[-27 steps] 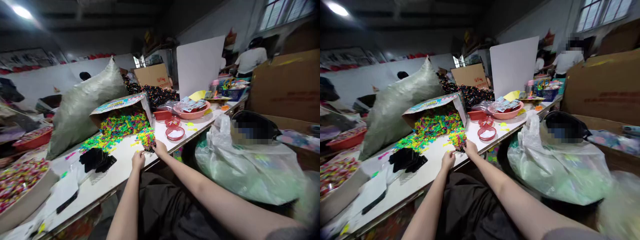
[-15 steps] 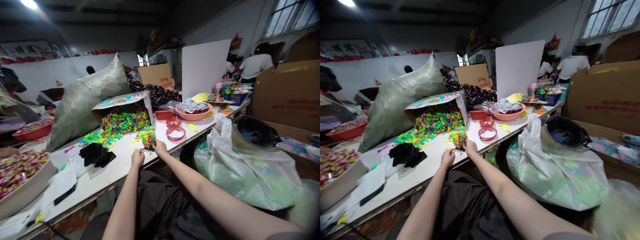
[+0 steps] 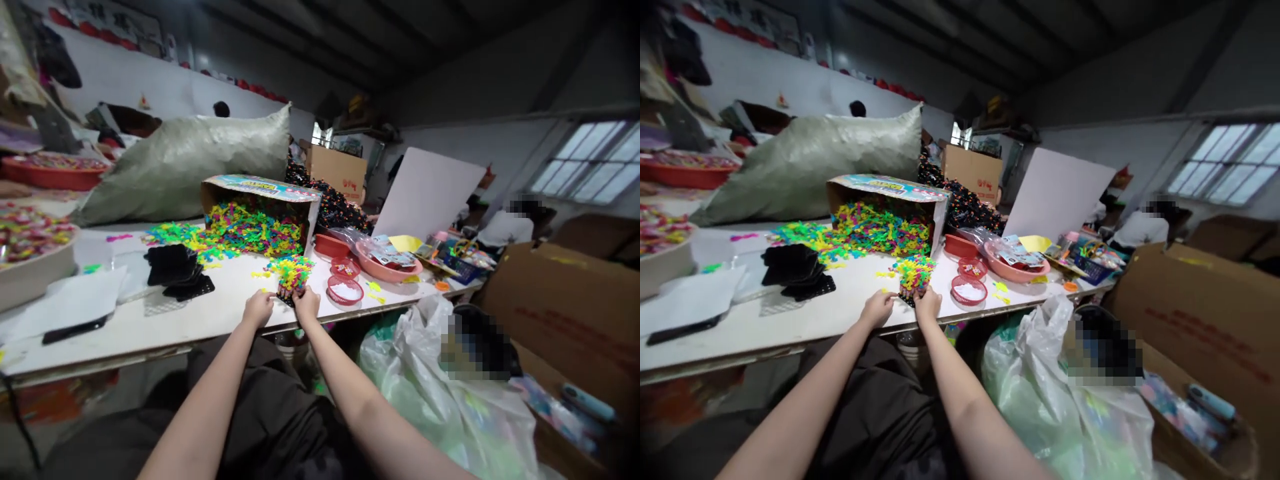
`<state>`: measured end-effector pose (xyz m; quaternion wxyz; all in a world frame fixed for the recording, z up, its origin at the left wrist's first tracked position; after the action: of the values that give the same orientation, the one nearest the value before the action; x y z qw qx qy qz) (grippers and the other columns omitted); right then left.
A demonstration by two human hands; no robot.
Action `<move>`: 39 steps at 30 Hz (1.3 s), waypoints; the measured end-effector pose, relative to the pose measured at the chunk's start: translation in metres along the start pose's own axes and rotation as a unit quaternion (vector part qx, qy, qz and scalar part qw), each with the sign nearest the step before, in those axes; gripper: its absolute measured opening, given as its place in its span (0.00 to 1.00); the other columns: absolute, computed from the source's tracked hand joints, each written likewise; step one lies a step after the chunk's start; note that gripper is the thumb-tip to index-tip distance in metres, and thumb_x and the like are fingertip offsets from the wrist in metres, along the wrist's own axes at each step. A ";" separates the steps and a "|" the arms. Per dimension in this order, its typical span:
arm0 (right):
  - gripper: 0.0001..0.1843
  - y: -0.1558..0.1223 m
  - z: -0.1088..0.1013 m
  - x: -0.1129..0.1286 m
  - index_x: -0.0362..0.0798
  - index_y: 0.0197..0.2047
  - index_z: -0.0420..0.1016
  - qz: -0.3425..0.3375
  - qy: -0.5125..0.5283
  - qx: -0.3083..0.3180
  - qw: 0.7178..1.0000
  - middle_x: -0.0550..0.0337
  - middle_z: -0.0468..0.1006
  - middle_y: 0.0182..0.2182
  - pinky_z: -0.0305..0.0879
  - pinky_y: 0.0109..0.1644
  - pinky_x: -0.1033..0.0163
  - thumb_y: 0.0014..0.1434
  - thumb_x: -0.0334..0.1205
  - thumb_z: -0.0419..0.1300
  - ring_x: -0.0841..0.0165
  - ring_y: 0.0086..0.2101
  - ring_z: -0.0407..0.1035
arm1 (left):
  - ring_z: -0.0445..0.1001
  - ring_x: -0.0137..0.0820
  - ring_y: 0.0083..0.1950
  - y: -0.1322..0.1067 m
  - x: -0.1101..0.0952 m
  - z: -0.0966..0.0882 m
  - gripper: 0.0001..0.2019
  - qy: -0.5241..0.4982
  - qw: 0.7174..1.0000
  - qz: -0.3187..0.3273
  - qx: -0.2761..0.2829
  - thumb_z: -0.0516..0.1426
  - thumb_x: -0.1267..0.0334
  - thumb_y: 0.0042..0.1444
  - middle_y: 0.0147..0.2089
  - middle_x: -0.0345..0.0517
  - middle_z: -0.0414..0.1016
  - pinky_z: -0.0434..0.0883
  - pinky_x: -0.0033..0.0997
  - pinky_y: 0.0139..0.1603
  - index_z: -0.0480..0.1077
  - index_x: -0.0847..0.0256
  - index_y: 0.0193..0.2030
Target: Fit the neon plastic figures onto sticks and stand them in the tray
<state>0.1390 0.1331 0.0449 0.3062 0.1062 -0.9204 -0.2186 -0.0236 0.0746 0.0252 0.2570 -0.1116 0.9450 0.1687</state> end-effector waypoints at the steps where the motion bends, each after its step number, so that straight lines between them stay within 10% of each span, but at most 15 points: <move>1: 0.10 0.000 0.000 0.000 0.48 0.30 0.69 0.000 -0.002 -0.004 1.000 0.59 0.75 0.26 0.53 0.35 0.63 0.51 0.46 0.55 0.64 0.30 0.65 | 0.68 0.36 0.44 0.000 0.001 0.000 0.17 -0.009 1.000 -0.002 -0.003 0.46 0.65 0.51 0.42 0.49 0.69 0.62 0.34 0.46 0.71 0.56 0.44; 16: 0.14 -0.001 0.007 0.005 0.46 0.31 0.68 -0.015 -0.027 0.014 0.999 0.55 0.75 0.27 0.55 0.36 0.62 0.54 0.48 0.50 0.63 0.30 0.67 | 0.69 0.33 0.40 -0.006 0.010 -0.015 0.18 -0.193 0.979 -0.037 -0.046 0.49 0.70 0.48 0.41 0.46 0.66 0.63 0.32 0.45 0.70 0.54 0.45; 23: 0.15 -0.030 0.011 0.020 0.47 0.35 0.70 -0.072 0.006 0.059 0.996 0.54 0.76 0.33 0.58 0.39 0.64 0.56 0.44 0.46 0.64 0.35 0.68 | 0.70 0.31 0.42 -0.006 0.037 -0.035 0.28 -0.345 0.914 -0.129 -0.169 0.47 0.71 0.52 0.48 0.47 0.67 0.65 0.32 0.43 0.46 0.54 0.61; 31: 0.17 -0.091 0.009 0.028 0.47 0.40 0.68 -0.118 0.015 0.044 0.992 0.52 0.69 0.48 0.48 0.54 0.59 0.54 0.31 0.41 0.65 0.51 0.57 | 0.73 0.25 0.28 -0.009 0.072 -0.027 0.09 -0.447 0.837 -0.231 -0.213 0.51 0.66 0.52 0.39 0.46 0.74 0.64 0.23 0.26 0.61 0.61 0.41; 39: 0.20 -0.075 0.043 0.131 0.43 0.48 0.61 -0.209 0.158 0.139 0.955 0.51 0.68 0.48 0.55 0.50 0.66 0.54 0.31 0.40 0.70 0.47 0.61 | 0.73 0.28 0.40 -0.041 0.106 -0.052 0.14 -0.395 0.781 -0.326 -0.357 0.44 0.64 0.58 0.43 0.52 0.72 0.66 0.26 0.38 0.58 0.63 0.50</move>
<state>0.0140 0.0385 0.0469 0.3769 0.3713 -0.8389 -0.1280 -0.1241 0.0046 0.0012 0.5891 -0.4200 0.5405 0.4295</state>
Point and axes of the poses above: each hand's wrist, its own y-axis towards the middle knuckle, its own z-axis out of the palm, x = y × z, the point moved 9 cm from there along y, towards the middle knuckle
